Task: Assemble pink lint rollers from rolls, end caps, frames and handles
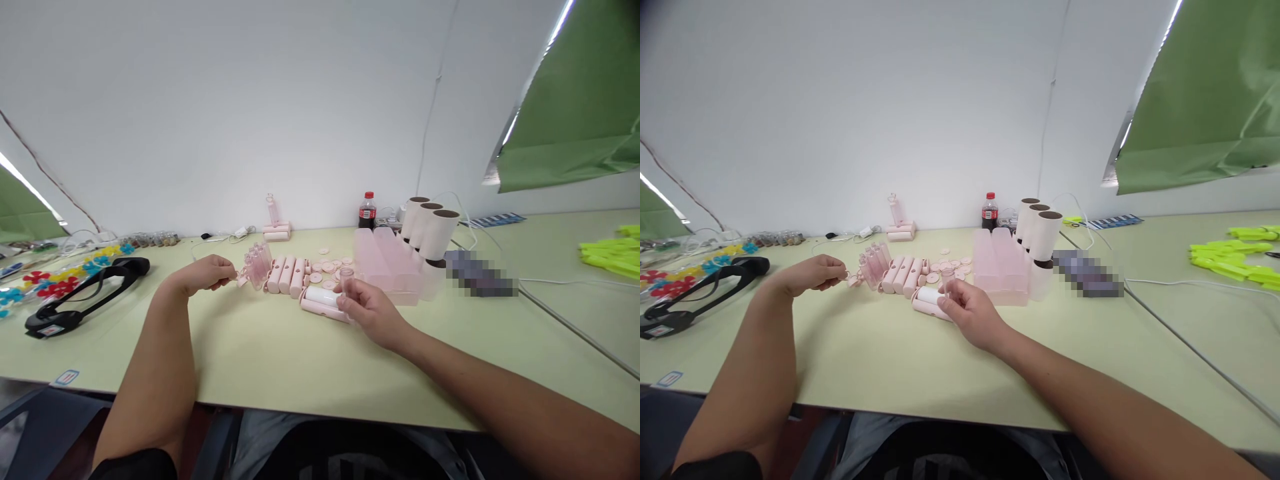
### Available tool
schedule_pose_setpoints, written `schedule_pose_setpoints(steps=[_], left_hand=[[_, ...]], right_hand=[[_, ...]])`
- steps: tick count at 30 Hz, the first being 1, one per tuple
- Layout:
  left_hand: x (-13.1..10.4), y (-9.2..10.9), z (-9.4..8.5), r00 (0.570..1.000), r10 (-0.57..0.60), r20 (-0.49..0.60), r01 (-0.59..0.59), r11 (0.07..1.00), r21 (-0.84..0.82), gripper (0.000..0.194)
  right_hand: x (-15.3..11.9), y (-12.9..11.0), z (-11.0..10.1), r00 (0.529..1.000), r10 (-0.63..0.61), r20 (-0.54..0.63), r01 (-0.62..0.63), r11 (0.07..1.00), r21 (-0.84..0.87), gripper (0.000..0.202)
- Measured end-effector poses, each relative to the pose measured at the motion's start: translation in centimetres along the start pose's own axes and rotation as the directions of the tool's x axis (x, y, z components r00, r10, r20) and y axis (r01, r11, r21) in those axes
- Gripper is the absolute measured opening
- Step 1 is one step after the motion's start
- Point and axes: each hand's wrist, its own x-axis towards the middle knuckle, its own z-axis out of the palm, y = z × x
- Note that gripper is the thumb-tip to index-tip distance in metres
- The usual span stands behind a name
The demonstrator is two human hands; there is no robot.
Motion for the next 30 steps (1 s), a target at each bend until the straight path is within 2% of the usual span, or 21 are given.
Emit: schedule_pose_setpoints(steps=[2,5,7,9,12,17,20,23,25,27,30], left_hand=[[-1.4,2.3,1.1,0.978,0.198,0.065,-0.190,0.975,-0.112,0.031],[-2.5,6.7,4.5,0.900,0.432,0.063,-0.413,0.888,-0.202,0.032],[-2.5,9.0,7.0,0.844,0.532,0.067,-0.505,0.832,-0.230,0.031],[-2.2,10.3,9.1,0.819,0.572,0.050,-0.535,0.792,-0.295,0.029],[-1.8,10.5,11.1,0.801,0.597,0.033,-0.544,0.751,-0.375,0.032],[-1.2,8.8,12.7,0.769,0.638,0.026,-0.576,0.711,-0.403,0.045],[-0.7,8.3,13.4,0.743,0.656,-0.133,-0.657,0.677,-0.332,0.051],[-0.4,8.3,14.1,0.694,0.637,-0.336,-0.719,0.641,-0.269,0.053],[-0.2,8.4,14.4,0.678,0.623,-0.390,-0.730,0.634,-0.257,0.053],[-0.2,8.4,14.6,0.675,0.643,-0.362,-0.736,0.625,-0.262,0.052],[-0.1,8.3,14.7,0.677,0.688,-0.261,-0.733,0.602,-0.317,0.052]], right_hand=[[-0.1,0.1,0.2,0.996,0.011,0.090,-0.007,0.999,-0.036,0.014],[-0.3,0.2,0.4,0.981,-0.027,0.191,0.042,0.996,-0.075,0.013],[-0.3,0.2,0.2,0.974,-0.059,0.220,0.085,0.990,-0.111,0.016],[-0.3,0.2,0.0,0.968,-0.091,0.233,0.125,0.983,-0.135,0.018],[-0.4,0.1,-0.2,0.961,-0.119,0.251,0.161,0.975,-0.154,0.024],[-0.7,0.1,0.1,0.947,-0.131,0.295,0.201,0.954,-0.223,0.022],[-0.6,0.2,0.2,0.962,-0.111,0.251,0.173,0.955,-0.243,0.025],[-0.4,0.3,0.0,0.975,-0.091,0.204,0.140,0.960,-0.241,0.027],[-0.2,0.3,-0.2,0.977,-0.089,0.192,0.135,0.961,-0.241,0.027],[-0.2,0.2,-0.2,0.977,-0.088,0.194,0.136,0.959,-0.250,0.027],[-0.3,0.2,-0.2,0.975,-0.089,0.204,0.144,0.950,-0.278,0.025]])
